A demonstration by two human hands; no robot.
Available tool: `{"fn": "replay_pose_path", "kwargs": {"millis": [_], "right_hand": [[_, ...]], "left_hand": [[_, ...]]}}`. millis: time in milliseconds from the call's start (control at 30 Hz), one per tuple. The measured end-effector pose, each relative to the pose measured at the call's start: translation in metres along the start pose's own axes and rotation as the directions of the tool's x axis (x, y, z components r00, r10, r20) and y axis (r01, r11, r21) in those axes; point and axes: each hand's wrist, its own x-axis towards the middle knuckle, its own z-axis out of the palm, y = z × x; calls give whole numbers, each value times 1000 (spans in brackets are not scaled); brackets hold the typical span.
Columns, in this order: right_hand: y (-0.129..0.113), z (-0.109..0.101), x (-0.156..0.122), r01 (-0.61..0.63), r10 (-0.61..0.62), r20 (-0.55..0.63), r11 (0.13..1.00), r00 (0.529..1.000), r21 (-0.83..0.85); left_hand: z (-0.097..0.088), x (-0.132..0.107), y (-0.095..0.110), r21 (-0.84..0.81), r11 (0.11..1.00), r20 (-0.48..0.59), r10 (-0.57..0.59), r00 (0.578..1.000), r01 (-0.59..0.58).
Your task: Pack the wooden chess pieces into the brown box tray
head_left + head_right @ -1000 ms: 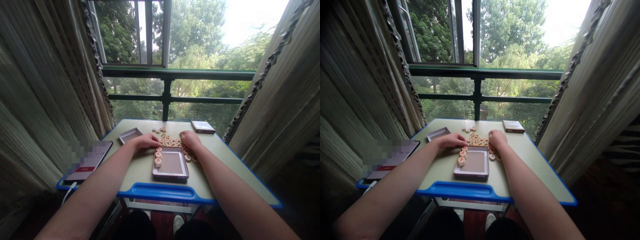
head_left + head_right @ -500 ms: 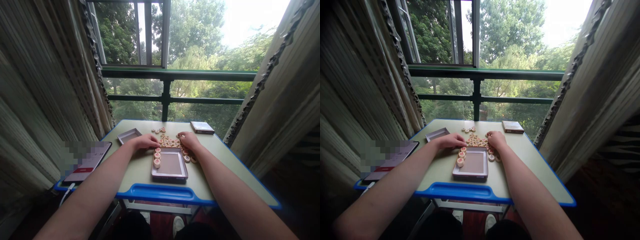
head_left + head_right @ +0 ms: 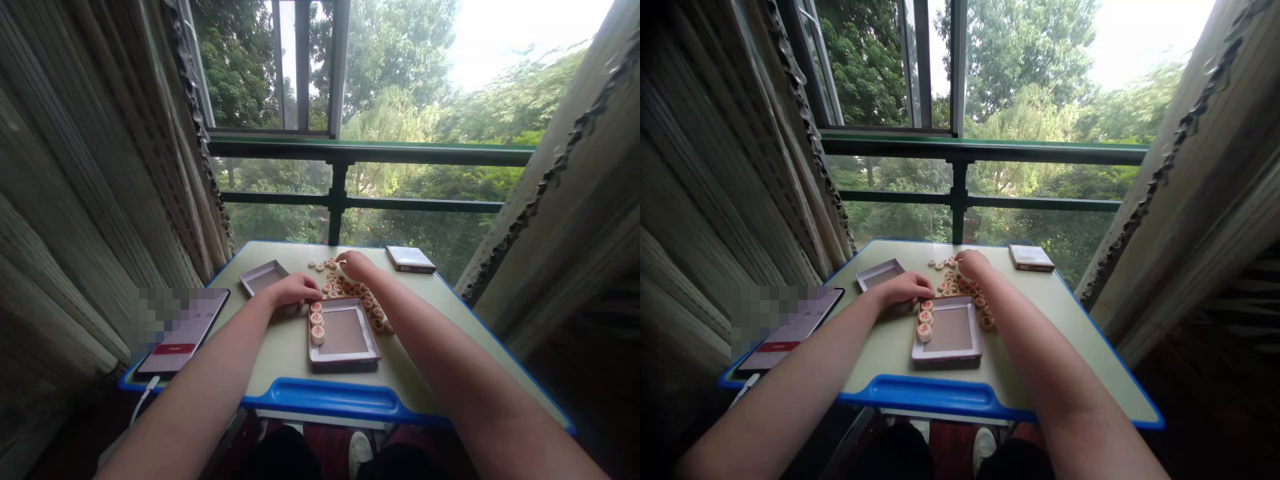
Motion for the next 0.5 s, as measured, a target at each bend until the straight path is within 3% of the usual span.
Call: {"fn": "replay_pose_path", "kwargs": {"millis": [233,400,500], "right_hand": [[-4,14,44,-34,32,22,995,999,91],[-7,17,54,-107,114,-20,970,993,216],[-8,6,50,-132,171,-91,934,981,331]], "left_hand": [[-2,2,0,13,1000,24,-7,1000,7],[-3,4,1,29,1000,64,-5,998,3],[-3,4,3,39,999,55,-14,998,11]]}}
